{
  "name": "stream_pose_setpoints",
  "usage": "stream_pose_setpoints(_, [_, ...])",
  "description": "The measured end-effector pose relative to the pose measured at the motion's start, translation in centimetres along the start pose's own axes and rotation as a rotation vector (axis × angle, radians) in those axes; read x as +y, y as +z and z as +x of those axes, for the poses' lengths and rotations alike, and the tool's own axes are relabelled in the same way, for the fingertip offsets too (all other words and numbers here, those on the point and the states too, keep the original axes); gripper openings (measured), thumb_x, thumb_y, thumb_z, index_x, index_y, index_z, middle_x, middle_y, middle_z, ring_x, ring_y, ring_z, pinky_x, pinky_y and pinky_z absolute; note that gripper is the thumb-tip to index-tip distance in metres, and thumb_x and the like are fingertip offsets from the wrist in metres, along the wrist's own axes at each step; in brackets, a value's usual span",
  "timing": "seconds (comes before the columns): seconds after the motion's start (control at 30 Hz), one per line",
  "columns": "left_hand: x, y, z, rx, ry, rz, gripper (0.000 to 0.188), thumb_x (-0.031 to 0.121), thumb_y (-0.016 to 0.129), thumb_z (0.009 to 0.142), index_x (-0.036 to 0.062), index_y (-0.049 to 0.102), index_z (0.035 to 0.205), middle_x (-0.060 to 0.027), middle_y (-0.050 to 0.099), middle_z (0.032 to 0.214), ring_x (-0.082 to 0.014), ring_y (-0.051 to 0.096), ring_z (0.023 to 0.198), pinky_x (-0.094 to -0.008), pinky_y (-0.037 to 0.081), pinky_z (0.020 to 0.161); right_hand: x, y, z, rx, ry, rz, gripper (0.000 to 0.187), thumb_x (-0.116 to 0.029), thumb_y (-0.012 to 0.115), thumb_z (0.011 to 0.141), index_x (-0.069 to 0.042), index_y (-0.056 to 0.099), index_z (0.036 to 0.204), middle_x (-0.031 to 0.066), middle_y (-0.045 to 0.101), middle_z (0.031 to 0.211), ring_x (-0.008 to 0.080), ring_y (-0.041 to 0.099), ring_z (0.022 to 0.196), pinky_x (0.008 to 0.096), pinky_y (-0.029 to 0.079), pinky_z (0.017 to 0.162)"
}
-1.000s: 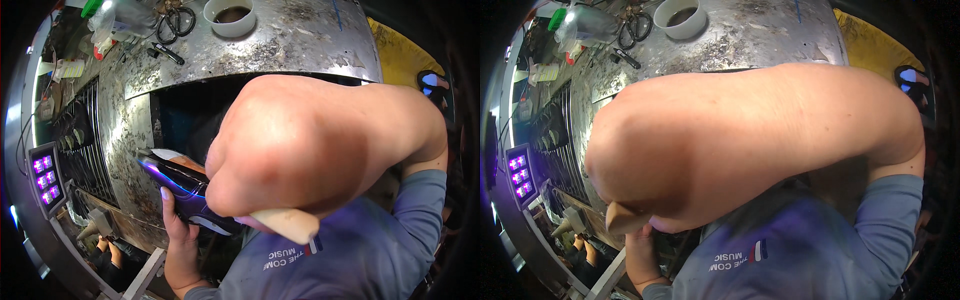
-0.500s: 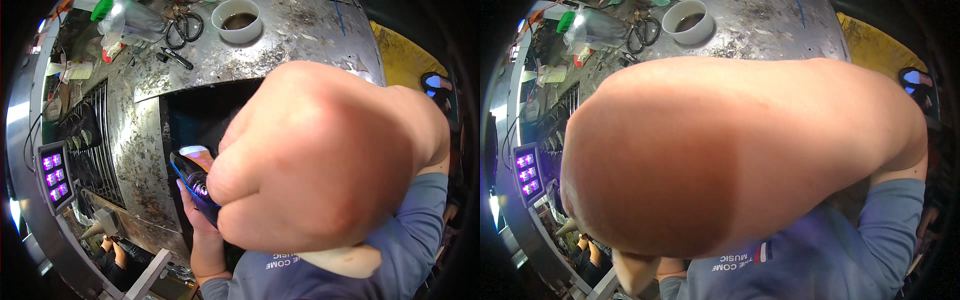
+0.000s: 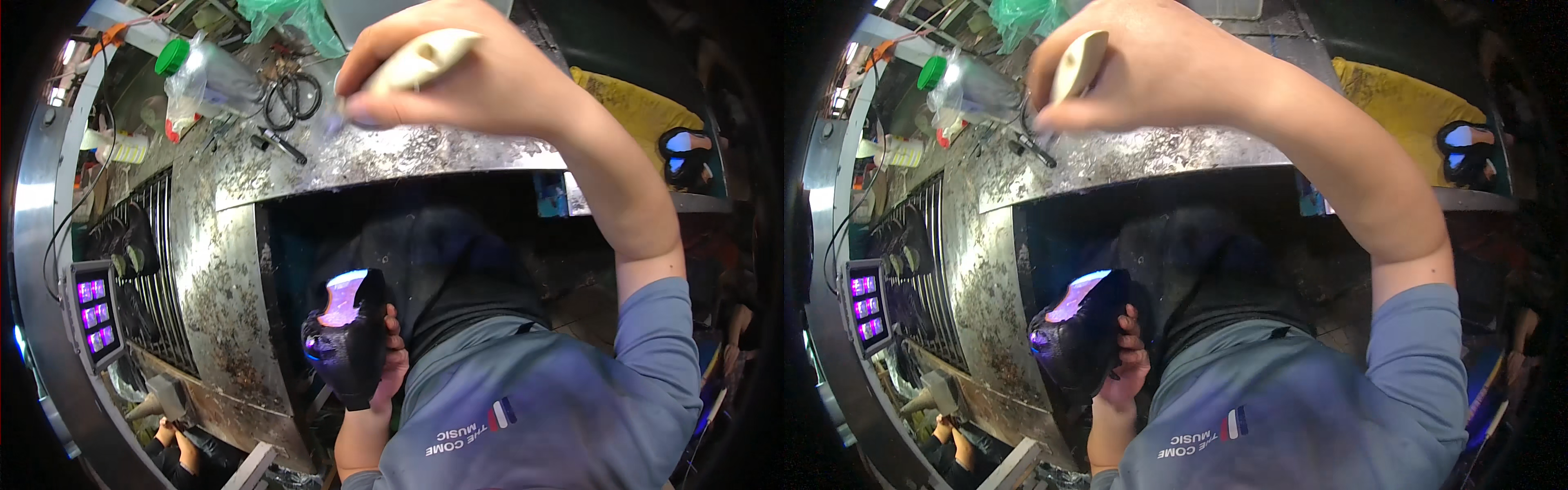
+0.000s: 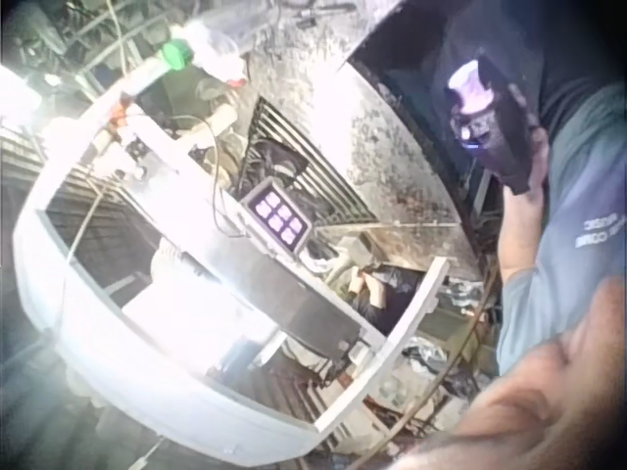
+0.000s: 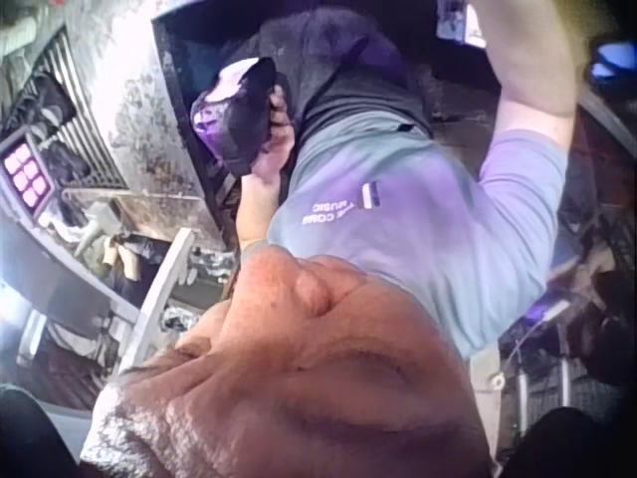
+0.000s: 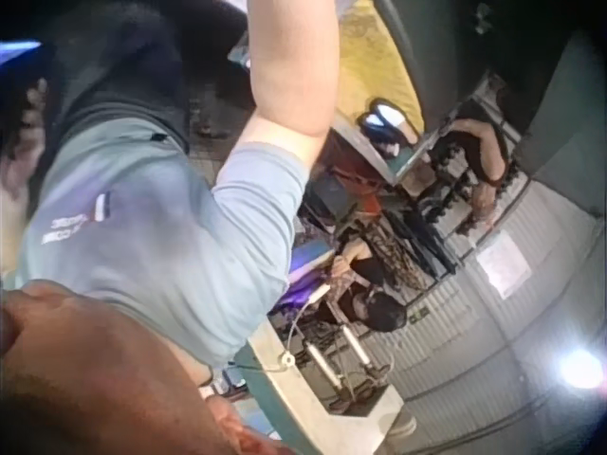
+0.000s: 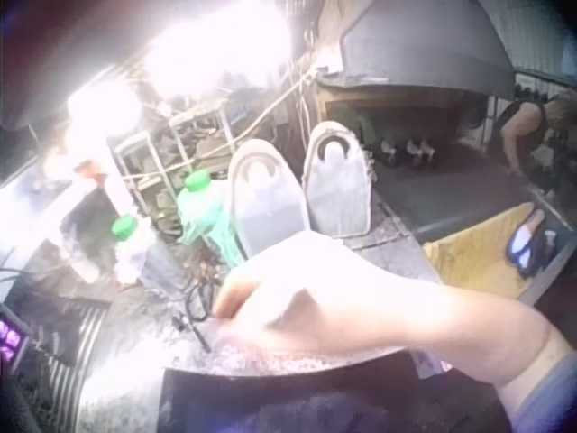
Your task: The person paints the side of a black shoe with a purple substance using a small brush. They repeatedly dip the brush into a small white cup on the table to reload the purple material and apply it to the shoe's surface. The person holds the shoe in their left hand and the brush in their right hand, working on the shoe's side panel.
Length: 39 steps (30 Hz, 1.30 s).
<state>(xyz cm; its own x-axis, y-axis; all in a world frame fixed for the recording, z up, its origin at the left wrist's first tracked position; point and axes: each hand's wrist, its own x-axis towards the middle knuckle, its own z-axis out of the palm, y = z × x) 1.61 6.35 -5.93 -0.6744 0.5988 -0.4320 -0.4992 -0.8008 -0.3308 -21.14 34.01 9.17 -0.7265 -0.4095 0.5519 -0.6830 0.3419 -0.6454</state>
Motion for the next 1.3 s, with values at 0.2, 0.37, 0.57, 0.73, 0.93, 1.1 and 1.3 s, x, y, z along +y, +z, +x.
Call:
stream_pose_setpoints(0.2, [-1.4,-0.7,1.0,-0.074,-0.003,-0.159,0.049,0.023,0.061,0.097,-0.0016,0.046,0.138,-0.0121,0.070,0.115,-0.0265,0.073,0.094,-0.0336,0.057,0.075,9.9,2.9,1.8,-0.156,0.295,-0.556,0.022,-0.031,0.075,0.083,-0.014,0.078,0.097,0.0096,0.076,0.091,0.0286,0.073,0.087,0.0395,0.058,0.080])
stream_pose_setpoints(0.37, [-1.5,-0.6,1.2,-0.076,-0.011,-0.190,0.048,0.019,0.062,0.095,-0.0017,0.048,0.136,-0.0107,0.071,0.113,-0.0243,0.072,0.090,-0.0330,0.056,0.072,9.8,3.6,2.4,-0.083,0.270,-0.626,0.021,-0.030,0.073,0.082,-0.015,0.078,0.097,0.0090,0.075,0.089,0.0283,0.073,0.086,0.0397,0.058,0.079])
stream_pose_setpoints(0.57, [-1.4,-0.2,1.3,-0.081,0.032,-0.208,0.049,0.019,0.061,0.094,-0.0012,0.048,0.136,-0.0083,0.071,0.109,-0.0215,0.071,0.087,-0.0318,0.055,0.072,7.5,2.8,2.2,0.094,0.043,-0.457,0.019,-0.029,0.074,0.083,-0.014,0.077,0.094,0.0083,0.075,0.087,0.0279,0.073,0.083,0.0374,0.058,0.077])
stream_pose_setpoints(0.73, [-1.6,0.4,1.3,-0.085,0.037,-0.218,0.046,0.019,0.060,0.094,-0.0012,0.049,0.135,-0.0078,0.071,0.108,-0.0208,0.070,0.084,-0.0315,0.054,0.071,8.6,3.7,1.2,-0.012,0.082,-0.508,0.023,-0.029,0.075,0.084,-0.011,0.077,0.099,0.0099,0.076,0.094,0.0271,0.074,0.083,0.0369,0.058,0.079])
stream_pose_setpoints(0.93, [-1.7,0.6,1.1,-0.065,0.055,-0.245,0.044,0.020,0.058,0.095,-0.0011,0.050,0.133,-0.0069,0.071,0.106,-0.0199,0.069,0.083,-0.0308,0.053,0.068,0.7,3.8,0.8,-0.048,-0.133,0.230,0.018,-0.019,0.080,0.084,-0.005,0.076,0.095,0.0096,0.075,0.087,0.0218,0.074,0.078,0.0307,0.058,0.072])
stream_pose_setpoints(1.1, [-1.5,-0.2,0.8,-0.044,0.138,-0.180,0.037,0.025,0.061,0.093,0.0070,0.056,0.125,-0.0053,0.070,0.105,-0.0172,0.067,0.081,-0.0280,0.053,0.066,-4.4,7.2,-0.7,-0.050,-0.340,0.490,0.012,-0.018,0.075,0.074,-0.008,0.070,0.076,0.0098,0.068,0.072,0.0320,0.069,0.072,0.0413,0.055,0.067])
stream_pose_setpoints(1.3, [-1.2,-2.9,-0.6,0.181,0.302,-0.146,0.020,0.024,0.071,0.082,0.0122,0.064,0.097,0.0004,0.059,0.085,-0.0116,0.053,0.067,-0.0215,0.047,0.057,-6.6,6.2,0.3,-0.364,-0.372,0.326,0.025,-0.027,0.078,0.074,-0.008,0.063,0.077,0.0091,0.062,0.073,0.0342,0.067,0.075,0.0450,0.053,0.064])
